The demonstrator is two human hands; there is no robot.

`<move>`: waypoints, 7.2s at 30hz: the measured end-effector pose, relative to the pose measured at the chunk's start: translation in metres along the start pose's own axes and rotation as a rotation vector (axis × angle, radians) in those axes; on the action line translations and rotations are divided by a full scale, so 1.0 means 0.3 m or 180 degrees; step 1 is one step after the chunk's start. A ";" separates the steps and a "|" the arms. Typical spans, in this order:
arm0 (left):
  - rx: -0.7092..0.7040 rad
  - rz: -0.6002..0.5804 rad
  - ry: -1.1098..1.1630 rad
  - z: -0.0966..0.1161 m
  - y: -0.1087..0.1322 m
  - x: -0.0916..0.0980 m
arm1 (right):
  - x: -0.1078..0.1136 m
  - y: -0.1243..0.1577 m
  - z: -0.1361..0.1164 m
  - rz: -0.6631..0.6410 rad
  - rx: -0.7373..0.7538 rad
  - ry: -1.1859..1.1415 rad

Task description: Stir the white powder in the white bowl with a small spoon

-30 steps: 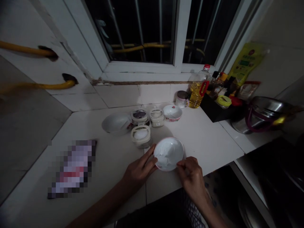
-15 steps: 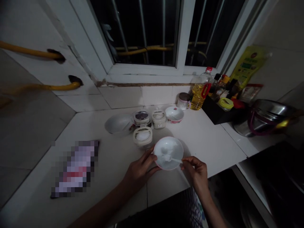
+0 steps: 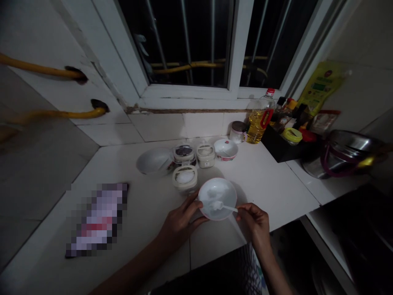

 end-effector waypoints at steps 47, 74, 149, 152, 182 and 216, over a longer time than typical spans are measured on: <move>0.0098 -0.0098 0.0326 -0.013 0.008 -0.026 | -0.131 -0.063 -0.300 -0.0362 0.2916 0.1683; -0.0651 0.0073 -0.0302 0.053 0.019 0.001 | -0.086 0.071 -0.120 -0.0547 0.1120 0.1330; -0.0280 0.0000 -0.0067 0.021 0.014 -0.008 | -0.129 0.102 -0.186 -0.0625 0.2302 0.2141; -0.0373 -0.0012 -0.0121 0.031 0.013 -0.004 | -0.099 0.086 -0.220 -0.0357 0.2767 0.2382; -0.0780 -0.0044 -0.0316 0.059 0.016 0.000 | -0.100 0.152 -0.229 -0.0720 0.3211 0.2784; -0.0874 0.0048 -0.0401 0.067 0.028 -0.001 | -0.112 0.170 -0.208 -0.1019 0.3178 0.2703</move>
Point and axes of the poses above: each hand's wrist, its own y-axis away from the middle knuckle, its own x-axis out of the back of the hand, z = x × y, the point moved 7 cm from there along -y, towards the middle knuckle, and after that the axes turned 5 degrees about x, right-handed, at the moved point
